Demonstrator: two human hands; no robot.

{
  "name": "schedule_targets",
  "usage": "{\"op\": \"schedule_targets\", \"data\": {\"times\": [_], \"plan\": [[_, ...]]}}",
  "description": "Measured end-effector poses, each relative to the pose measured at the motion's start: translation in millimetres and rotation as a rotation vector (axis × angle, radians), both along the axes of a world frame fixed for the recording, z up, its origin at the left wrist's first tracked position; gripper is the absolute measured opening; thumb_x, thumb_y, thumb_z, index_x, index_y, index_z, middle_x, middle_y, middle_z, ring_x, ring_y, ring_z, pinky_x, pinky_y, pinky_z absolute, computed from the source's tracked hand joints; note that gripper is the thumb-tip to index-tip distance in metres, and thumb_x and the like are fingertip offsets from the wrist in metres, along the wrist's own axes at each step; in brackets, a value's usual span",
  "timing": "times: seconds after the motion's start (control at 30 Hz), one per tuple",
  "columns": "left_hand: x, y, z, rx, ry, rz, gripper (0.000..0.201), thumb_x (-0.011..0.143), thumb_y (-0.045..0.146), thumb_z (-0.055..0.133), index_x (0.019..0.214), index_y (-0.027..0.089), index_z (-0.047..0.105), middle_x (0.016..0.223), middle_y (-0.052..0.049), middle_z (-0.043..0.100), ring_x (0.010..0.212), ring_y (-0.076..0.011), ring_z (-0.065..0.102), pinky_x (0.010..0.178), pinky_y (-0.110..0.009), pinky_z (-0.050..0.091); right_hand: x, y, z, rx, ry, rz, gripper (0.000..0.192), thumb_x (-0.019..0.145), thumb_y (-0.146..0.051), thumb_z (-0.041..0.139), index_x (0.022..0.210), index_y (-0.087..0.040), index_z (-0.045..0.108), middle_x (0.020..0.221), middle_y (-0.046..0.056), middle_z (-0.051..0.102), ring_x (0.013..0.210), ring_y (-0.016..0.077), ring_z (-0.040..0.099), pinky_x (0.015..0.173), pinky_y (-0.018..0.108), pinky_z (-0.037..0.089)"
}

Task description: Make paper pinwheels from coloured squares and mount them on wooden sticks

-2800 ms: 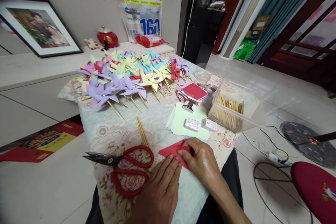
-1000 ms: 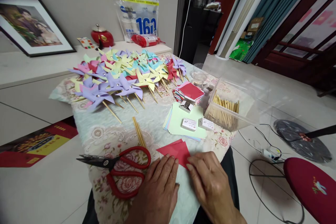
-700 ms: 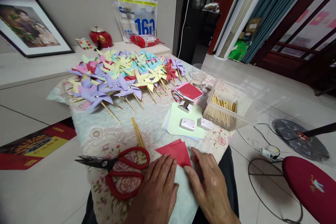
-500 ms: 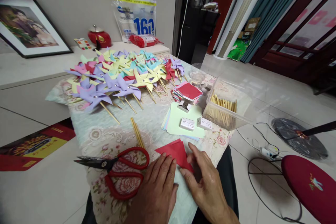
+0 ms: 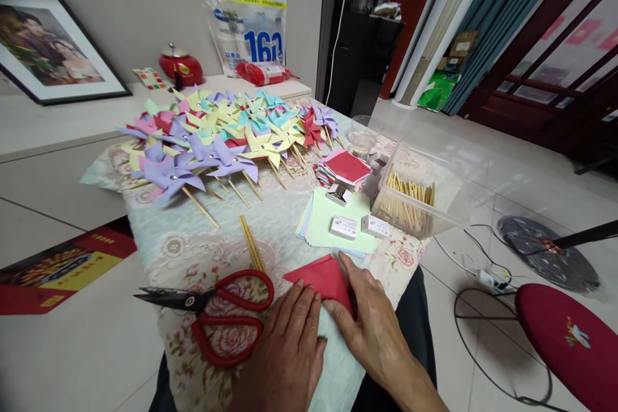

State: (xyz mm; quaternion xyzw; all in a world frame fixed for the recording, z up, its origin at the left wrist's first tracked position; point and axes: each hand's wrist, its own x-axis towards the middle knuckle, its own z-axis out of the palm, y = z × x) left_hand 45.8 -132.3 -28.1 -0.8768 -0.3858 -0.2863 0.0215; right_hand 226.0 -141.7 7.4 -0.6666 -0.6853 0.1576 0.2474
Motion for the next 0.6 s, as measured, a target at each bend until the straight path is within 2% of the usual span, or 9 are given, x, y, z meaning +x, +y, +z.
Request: {"op": "schedule_targets", "data": {"times": [0.23,0.43,0.6], "plan": [[-1.4,0.2,1.0,0.007,-0.007,-0.007,0.036,0.095,0.023,0.047,0.122,0.006,0.064,0.128,-0.014,0.068,0.121,-0.031,0.061,0.098,-0.046,0.051,0.2,5.8,-5.1,0.013,-0.002,-0.025,0.059,0.095,-0.033,0.054,0.15,-0.021,0.037,0.133,0.013,0.064,0.119,0.029,0.063,0.097,0.046,0.054],[-1.4,0.8,3.4,0.022,0.012,-0.014,0.035,0.093,0.018,0.048,0.121,0.005,0.064,0.129,-0.015,0.068,0.122,-0.0311,0.061,0.098,-0.045,0.052,-1.0,11.9,2.2,-0.04,-0.026,-0.028,0.057,0.093,-0.032,0.052,0.146,-0.013,0.044,0.136,0.016,0.063,0.121,0.0321,0.062,0.097,0.048,0.054],[-0.1,0.4,5.1,-0.002,0.035,0.007,0.037,0.093,0.017,0.045,0.123,0.004,0.063,0.13,-0.016,0.067,0.121,-0.0314,0.062,0.096,-0.045,0.053,-2.5,15.6,6.9,-0.082,-0.017,-0.038,0.058,0.091,-0.03,0.05,0.147,-0.012,0.044,0.133,0.016,0.065,0.118,0.0328,0.064,0.095,0.048,0.055]]}}
